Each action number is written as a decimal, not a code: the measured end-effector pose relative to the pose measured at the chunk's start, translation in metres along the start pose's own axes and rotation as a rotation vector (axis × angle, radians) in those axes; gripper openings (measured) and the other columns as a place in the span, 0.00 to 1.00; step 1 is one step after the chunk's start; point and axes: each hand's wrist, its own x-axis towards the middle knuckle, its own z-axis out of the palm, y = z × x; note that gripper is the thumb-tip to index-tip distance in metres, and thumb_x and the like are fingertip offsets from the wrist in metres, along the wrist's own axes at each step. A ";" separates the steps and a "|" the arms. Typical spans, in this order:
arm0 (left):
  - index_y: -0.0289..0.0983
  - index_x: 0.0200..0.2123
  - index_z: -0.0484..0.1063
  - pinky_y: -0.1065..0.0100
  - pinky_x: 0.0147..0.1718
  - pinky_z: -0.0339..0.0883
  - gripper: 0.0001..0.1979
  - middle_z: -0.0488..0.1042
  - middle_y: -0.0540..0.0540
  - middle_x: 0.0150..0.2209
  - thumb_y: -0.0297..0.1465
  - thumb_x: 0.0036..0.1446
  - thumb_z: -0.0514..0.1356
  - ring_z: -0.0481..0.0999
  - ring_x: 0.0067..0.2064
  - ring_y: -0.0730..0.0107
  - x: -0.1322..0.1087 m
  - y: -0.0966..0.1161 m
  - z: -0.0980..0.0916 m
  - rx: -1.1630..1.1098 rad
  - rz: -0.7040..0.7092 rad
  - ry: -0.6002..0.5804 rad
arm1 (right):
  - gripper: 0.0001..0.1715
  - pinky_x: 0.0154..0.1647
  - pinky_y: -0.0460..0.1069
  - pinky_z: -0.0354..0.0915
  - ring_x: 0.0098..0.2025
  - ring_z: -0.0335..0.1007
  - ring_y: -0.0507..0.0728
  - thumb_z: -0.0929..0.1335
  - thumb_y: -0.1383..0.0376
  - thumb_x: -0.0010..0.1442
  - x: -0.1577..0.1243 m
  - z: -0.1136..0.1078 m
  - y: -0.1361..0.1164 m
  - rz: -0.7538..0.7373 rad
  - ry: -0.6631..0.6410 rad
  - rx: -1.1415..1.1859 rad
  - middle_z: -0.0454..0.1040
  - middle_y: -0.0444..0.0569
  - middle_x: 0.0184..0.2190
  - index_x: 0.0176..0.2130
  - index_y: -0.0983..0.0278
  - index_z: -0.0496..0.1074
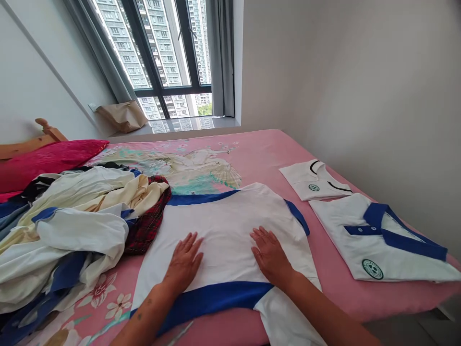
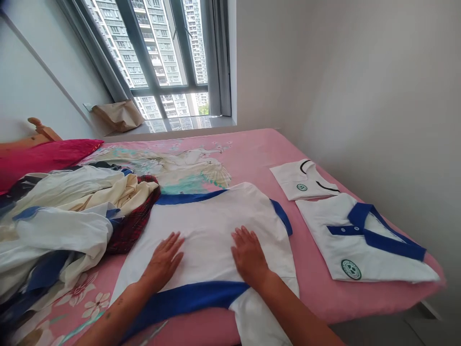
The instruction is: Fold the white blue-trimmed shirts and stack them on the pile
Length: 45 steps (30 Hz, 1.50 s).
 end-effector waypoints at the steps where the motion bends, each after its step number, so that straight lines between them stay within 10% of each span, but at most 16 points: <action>1: 0.45 0.60 0.57 0.52 0.61 0.46 0.23 0.53 0.46 0.65 0.37 0.62 0.45 0.50 0.65 0.61 0.012 0.015 0.004 -0.037 0.102 -0.034 | 0.26 0.65 0.58 0.40 0.66 0.43 0.58 0.54 0.61 0.64 0.013 0.004 -0.003 -0.089 -0.031 0.014 0.57 0.49 0.62 0.59 0.62 0.61; 4: 0.47 0.61 0.55 0.49 0.61 0.43 0.25 0.52 0.47 0.65 0.41 0.62 0.46 0.51 0.65 0.60 0.033 0.003 0.012 -0.046 0.045 -0.159 | 0.28 0.65 0.62 0.36 0.65 0.45 0.60 0.57 0.59 0.62 0.038 0.012 0.034 -0.108 -0.178 -0.059 0.55 0.50 0.63 0.60 0.61 0.60; 9: 0.27 0.58 0.59 0.47 0.56 0.54 0.27 0.60 0.29 0.60 0.37 0.61 0.43 0.58 0.62 0.49 0.030 -0.096 0.008 0.140 -0.626 -0.114 | 0.29 0.61 0.67 0.41 0.63 0.50 0.65 0.55 0.59 0.62 0.051 0.000 0.116 0.378 -0.078 -0.286 0.60 0.58 0.59 0.58 0.68 0.61; 12: 0.32 0.56 0.64 0.55 0.60 0.50 0.25 0.59 0.37 0.62 0.37 0.61 0.44 0.54 0.64 0.57 0.053 -0.065 0.010 0.056 -0.223 -0.038 | 0.29 0.64 0.63 0.34 0.66 0.43 0.61 0.52 0.60 0.64 0.070 0.003 0.077 0.151 0.047 -0.235 0.57 0.56 0.61 0.60 0.69 0.58; 16: 0.49 0.61 0.55 0.56 0.63 0.42 0.23 0.54 0.51 0.65 0.39 0.63 0.43 0.51 0.65 0.66 0.094 -0.006 0.030 -0.155 0.287 -0.135 | 0.28 0.66 0.56 0.38 0.66 0.43 0.55 0.55 0.60 0.63 0.106 0.027 0.028 -0.279 -0.230 -0.017 0.56 0.47 0.62 0.61 0.60 0.57; 23: 0.30 0.63 0.51 0.46 0.60 0.43 0.31 0.46 0.35 0.66 0.42 0.61 0.43 0.44 0.66 0.53 0.113 -0.121 0.042 0.056 -0.613 -0.074 | 0.33 0.64 0.61 0.41 0.67 0.38 0.60 0.54 0.59 0.63 0.147 0.034 0.104 0.316 -0.281 -0.204 0.44 0.53 0.66 0.64 0.70 0.49; 25: 0.29 0.61 0.54 0.46 0.60 0.42 0.30 0.47 0.34 0.65 0.40 0.61 0.44 0.43 0.67 0.53 0.116 -0.113 0.041 0.097 -0.555 -0.020 | 0.33 0.64 0.62 0.38 0.67 0.37 0.61 0.54 0.59 0.63 0.151 0.038 0.085 0.268 -0.216 -0.207 0.44 0.54 0.66 0.64 0.69 0.49; 30: 0.49 0.62 0.52 0.55 0.63 0.33 0.25 0.47 0.52 0.66 0.42 0.62 0.44 0.46 0.66 0.66 0.126 -0.075 0.051 -0.069 0.119 -0.197 | 0.33 0.66 0.59 0.32 0.68 0.33 0.57 0.54 0.52 0.63 0.155 0.061 0.035 -0.240 -0.374 -0.020 0.42 0.43 0.66 0.65 0.57 0.48; 34: 0.37 0.63 0.52 0.53 0.63 0.36 0.28 0.48 0.44 0.66 0.39 0.61 0.45 0.44 0.67 0.60 0.125 -0.139 0.055 -0.057 -0.366 -0.100 | 0.36 0.66 0.60 0.33 0.68 0.30 0.58 0.51 0.51 0.64 0.159 0.068 0.071 0.019 -0.336 -0.110 0.38 0.47 0.67 0.65 0.64 0.44; 38: 0.25 0.60 0.55 0.63 0.64 0.43 0.27 0.51 0.38 0.65 0.32 0.60 0.43 0.48 0.66 0.62 0.120 -0.194 0.051 -0.041 -0.493 -0.018 | 0.36 0.66 0.60 0.32 0.68 0.30 0.57 0.50 0.51 0.64 0.159 0.068 0.095 0.034 -0.278 -0.157 0.39 0.45 0.67 0.65 0.63 0.44; 45: 0.23 0.57 0.60 0.61 0.61 0.50 0.26 0.62 0.34 0.59 0.30 0.60 0.41 0.59 0.61 0.60 0.117 -0.182 0.031 -0.011 -0.579 0.116 | 0.36 0.66 0.60 0.34 0.68 0.31 0.57 0.50 0.51 0.64 0.157 0.072 0.087 0.038 -0.261 -0.200 0.39 0.45 0.67 0.65 0.63 0.45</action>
